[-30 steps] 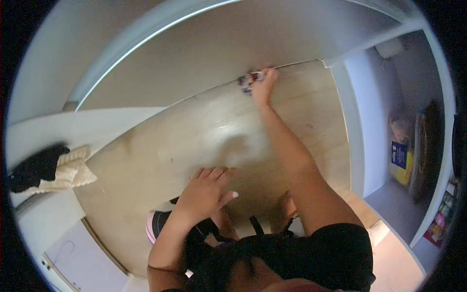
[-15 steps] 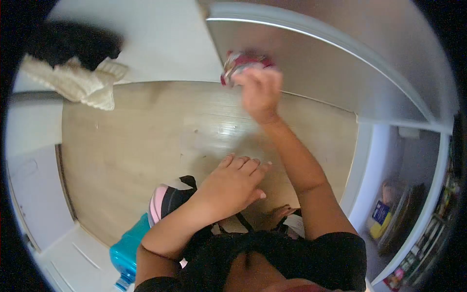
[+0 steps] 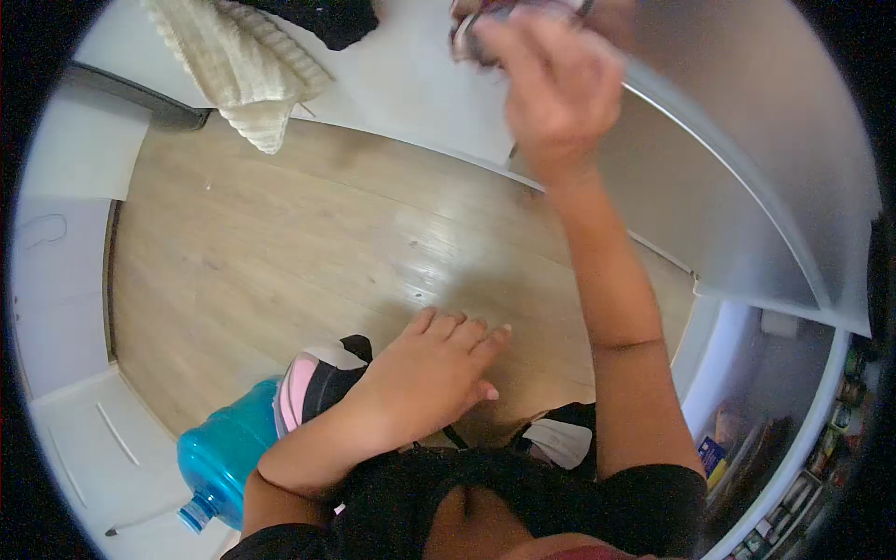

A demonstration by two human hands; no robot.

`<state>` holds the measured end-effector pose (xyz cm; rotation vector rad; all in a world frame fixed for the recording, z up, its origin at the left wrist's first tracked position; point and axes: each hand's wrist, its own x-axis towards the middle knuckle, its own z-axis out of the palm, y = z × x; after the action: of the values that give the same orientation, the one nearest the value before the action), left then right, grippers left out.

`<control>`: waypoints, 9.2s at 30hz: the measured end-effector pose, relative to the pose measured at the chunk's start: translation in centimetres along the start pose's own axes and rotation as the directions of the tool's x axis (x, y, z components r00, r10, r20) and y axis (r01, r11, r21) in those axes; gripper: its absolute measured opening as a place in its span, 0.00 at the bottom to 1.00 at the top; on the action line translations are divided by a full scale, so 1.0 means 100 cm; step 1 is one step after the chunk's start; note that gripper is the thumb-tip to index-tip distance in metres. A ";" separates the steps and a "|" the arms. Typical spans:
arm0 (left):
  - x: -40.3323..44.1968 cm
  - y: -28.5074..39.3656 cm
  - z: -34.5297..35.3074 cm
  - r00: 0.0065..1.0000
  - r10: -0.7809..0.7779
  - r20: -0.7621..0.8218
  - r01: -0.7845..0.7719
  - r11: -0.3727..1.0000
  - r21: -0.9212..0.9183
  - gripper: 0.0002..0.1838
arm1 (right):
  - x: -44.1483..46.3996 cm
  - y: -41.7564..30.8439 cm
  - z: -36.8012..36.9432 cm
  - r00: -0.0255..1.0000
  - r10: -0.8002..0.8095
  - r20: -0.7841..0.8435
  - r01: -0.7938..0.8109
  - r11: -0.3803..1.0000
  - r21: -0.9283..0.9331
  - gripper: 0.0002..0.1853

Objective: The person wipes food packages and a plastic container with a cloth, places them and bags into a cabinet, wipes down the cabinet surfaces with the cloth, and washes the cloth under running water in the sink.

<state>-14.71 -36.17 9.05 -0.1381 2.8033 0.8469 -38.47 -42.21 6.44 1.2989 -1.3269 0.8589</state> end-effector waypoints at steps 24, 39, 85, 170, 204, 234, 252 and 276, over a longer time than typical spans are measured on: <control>-0.020 -0.055 0.022 0.980 -0.198 -0.008 0.190 0.952 -0.239 0.30 | -0.004 -0.047 0.134 0.867 -0.357 0.349 0.322 0.934 0.154 0.13; -0.029 -0.040 0.046 0.907 -0.412 -0.091 0.289 0.764 -0.577 0.25 | -0.027 0.014 0.063 0.631 -0.343 0.696 0.393 0.915 0.094 0.10; -0.345 -0.092 0.006 0.456 -0.836 0.305 0.633 0.063 -0.771 0.21 | 0.307 -0.038 0.082 0.575 -0.390 0.719 0.498 0.864 0.071 0.21; 0.011 -0.594 -0.878 0.902 -0.389 -0.188 -0.206 -0.005 -0.979 0.13 | 0.694 -0.111 0.696 -0.348 0.240 0.906 -0.896 -0.369 -0.247 0.08; 0.039 -0.621 -0.839 0.885 -0.404 -0.231 -0.402 -0.412 -0.818 0.20 | 0.643 -0.181 0.690 0.352 0.614 0.707 -0.874 0.485 0.014 0.16; -0.010 -0.589 -0.849 0.847 -0.532 -0.010 -0.197 -0.297 -0.934 0.31 | 0.644 -0.120 0.707 -0.207 0.309 0.929 -0.976 -0.002 -0.216 0.20; 0.027 -0.590 -0.878 0.794 -0.550 -0.258 -0.121 0.273 -0.954 0.24 | 0.688 -0.096 0.717 0.029 0.322 0.946 -0.898 0.424 -0.116 0.08; -0.012 -0.566 -0.886 0.962 -0.149 -0.230 -0.204 0.174 -0.963 0.19 | 0.587 -0.150 0.627 -0.089 -0.024 0.996 -0.643 -0.762 -0.076 0.31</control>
<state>-20.37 -132.42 50.96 -0.4158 1.8217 2.7393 -28.07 -118.11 48.06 0.9422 -2.3213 3.7148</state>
